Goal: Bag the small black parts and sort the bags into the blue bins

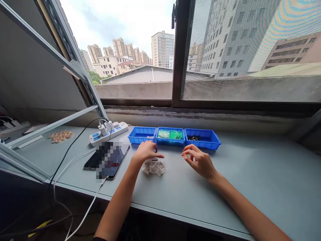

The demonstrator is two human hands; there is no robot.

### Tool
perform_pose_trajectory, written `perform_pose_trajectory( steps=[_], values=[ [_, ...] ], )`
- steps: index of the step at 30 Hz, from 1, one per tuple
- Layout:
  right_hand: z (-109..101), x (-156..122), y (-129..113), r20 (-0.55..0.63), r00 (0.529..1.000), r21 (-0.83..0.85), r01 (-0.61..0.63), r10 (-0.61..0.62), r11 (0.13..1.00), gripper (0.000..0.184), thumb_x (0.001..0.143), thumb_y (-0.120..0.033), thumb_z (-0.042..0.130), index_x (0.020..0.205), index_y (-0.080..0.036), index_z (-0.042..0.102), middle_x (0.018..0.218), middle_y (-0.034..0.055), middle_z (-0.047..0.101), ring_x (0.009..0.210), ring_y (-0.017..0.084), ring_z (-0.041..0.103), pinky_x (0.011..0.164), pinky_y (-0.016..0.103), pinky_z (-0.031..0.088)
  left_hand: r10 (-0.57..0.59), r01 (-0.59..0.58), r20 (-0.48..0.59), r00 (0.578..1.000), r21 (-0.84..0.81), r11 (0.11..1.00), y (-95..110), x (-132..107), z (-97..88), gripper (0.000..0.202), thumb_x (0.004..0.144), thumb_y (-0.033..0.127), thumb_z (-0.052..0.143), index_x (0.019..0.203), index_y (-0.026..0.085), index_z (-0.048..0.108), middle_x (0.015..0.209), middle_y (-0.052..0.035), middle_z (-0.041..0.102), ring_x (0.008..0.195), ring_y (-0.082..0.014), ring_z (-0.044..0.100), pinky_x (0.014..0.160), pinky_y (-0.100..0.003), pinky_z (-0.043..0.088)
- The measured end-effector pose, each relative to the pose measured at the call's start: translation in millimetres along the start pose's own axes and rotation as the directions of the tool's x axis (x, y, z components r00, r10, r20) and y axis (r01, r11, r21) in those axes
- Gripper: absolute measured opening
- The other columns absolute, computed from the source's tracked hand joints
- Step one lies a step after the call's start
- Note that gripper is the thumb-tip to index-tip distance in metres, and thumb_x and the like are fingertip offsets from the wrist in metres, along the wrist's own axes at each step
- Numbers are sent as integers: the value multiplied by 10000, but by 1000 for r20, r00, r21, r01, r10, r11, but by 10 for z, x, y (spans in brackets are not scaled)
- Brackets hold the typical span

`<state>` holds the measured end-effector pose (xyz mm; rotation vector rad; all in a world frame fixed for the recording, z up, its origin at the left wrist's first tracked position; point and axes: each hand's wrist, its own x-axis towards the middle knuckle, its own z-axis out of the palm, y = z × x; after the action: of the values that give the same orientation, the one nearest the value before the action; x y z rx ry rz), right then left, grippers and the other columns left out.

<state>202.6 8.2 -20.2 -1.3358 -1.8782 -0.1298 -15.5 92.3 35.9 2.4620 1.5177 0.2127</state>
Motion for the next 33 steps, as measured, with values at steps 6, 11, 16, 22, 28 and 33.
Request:
perform_pose_trajectory(
  steps=[6, 11, 16, 22, 28, 33],
  values=[
    [1, -1, 1, -13, 1000, 2, 8, -8, 1000, 328, 900, -325, 419, 667, -193, 609, 833, 19, 640, 412, 43, 508, 414, 188, 383, -6, 7, 30, 1000, -28, 1000, -124, 46, -4, 207, 513, 374, 778, 550, 220, 645, 665, -24, 664, 800, -243, 591, 833, -345, 372],
    [5, 1, 1, -11, 1000, 9, 1, -1, 1000, 346, 902, -341, 411, 663, -195, 614, 827, 23, 641, 409, 47, 504, 418, 192, 391, 8, -6, 45, 999, -58, 998, -144, 53, -2, 240, 501, 407, 775, 485, 219, 627, 557, -12, 635, 765, -234, 587, 813, -343, 357],
    [13, -2, 1, -19, 1000, 8, -1, 2, 1000, 352, 903, -344, 412, 654, -194, 611, 822, 20, 639, 408, 46, 501, 421, 191, 390, 25, -14, 127, 992, -92, 996, -120, 49, -15, 205, 511, 356, 777, 517, 202, 642, 617, 1, 657, 735, -202, 591, 798, -321, 355],
    [7, -1, -6, -6, 1000, 14, -4, 4, 1000, 353, 905, -349, 408, 665, -195, 614, 828, 23, 641, 407, 49, 503, 422, 195, 385, 26, -1, 144, 989, -171, 985, -88, 59, -21, 204, 559, 396, 744, 597, 211, 666, 663, 1, 668, 684, -183, 601, 693, -284, 384],
    [14, 4, -5, -19, 1000, 15, 3, -3, 1000, 348, 902, -344, 414, 659, -196, 613, 823, 20, 642, 402, 47, 501, 415, 193, 377, 21, 0, 173, 985, -118, 993, -105, 51, -11, 242, 473, 400, 794, 535, 219, 645, 557, 30, 627, 651, -184, 595, 865, -359, 354],
    [20, 0, 1, -34, 999, 1, 12, -12, 1000, 342, 904, -334, 418, 657, -192, 608, 822, 18, 641, 405, 44, 503, 419, 191, 383, 85, -39, 162, 983, -266, 963, -130, 71, 20, 176, 489, 271, 775, 614, 216, 664, 605, 30, 612, 698, -183, 585, 798, -328, 402]
  ],
)
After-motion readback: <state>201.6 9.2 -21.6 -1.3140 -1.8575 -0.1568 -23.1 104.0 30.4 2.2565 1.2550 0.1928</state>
